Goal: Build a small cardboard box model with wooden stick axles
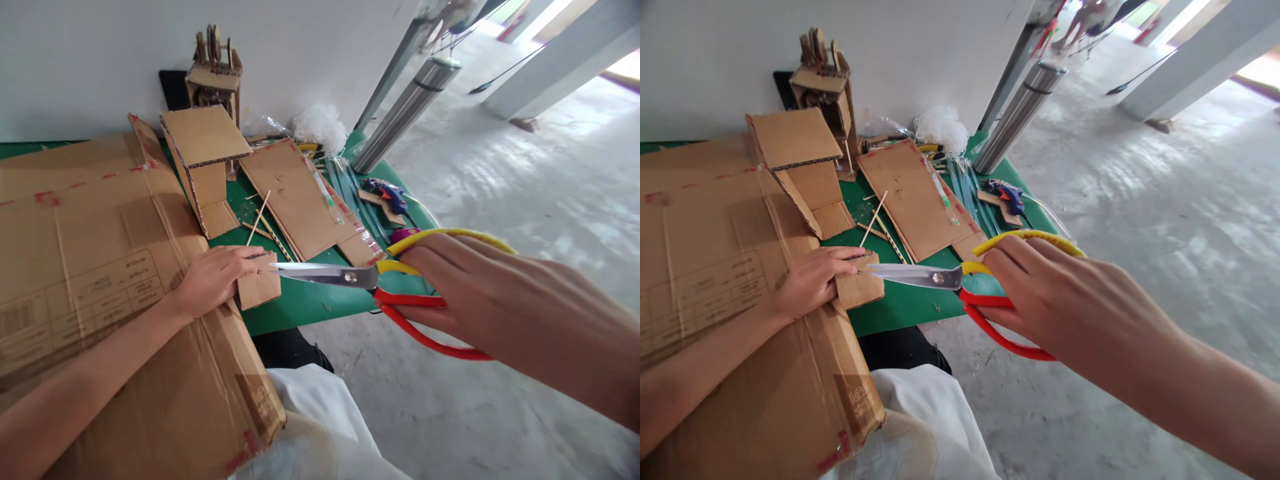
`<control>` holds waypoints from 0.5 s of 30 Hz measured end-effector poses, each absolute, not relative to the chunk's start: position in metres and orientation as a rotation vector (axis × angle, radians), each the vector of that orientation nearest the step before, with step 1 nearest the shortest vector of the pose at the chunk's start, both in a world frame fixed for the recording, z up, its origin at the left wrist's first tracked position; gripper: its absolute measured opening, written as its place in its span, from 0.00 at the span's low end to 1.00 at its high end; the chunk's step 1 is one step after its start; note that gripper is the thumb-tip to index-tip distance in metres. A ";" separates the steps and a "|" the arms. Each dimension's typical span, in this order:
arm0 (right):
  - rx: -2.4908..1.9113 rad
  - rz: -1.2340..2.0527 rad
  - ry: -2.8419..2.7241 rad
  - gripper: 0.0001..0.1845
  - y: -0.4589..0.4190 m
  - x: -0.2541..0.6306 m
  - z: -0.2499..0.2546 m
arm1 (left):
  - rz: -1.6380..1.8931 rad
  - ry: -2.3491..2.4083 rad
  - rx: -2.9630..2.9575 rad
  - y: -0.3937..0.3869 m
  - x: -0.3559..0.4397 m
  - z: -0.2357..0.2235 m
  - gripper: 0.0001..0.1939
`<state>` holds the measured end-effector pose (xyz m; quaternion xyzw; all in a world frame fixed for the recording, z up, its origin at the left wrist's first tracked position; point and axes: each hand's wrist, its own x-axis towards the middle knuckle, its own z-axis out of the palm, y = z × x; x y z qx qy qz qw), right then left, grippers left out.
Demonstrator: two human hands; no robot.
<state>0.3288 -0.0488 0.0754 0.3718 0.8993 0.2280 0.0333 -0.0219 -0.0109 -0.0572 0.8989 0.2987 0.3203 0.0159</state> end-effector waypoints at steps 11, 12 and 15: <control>1.038 0.812 2.824 0.31 -0.053 0.315 0.074 | 0.846 1.012 2.792 -0.012 -0.022 -0.059 0.10; 1.036 0.810 2.824 0.31 -0.053 0.314 0.074 | 0.834 1.018 2.793 -0.012 -0.022 -0.059 0.10; 1.034 0.817 2.817 0.31 -0.052 0.313 0.073 | 0.828 1.033 2.793 -0.012 -0.022 -0.059 0.11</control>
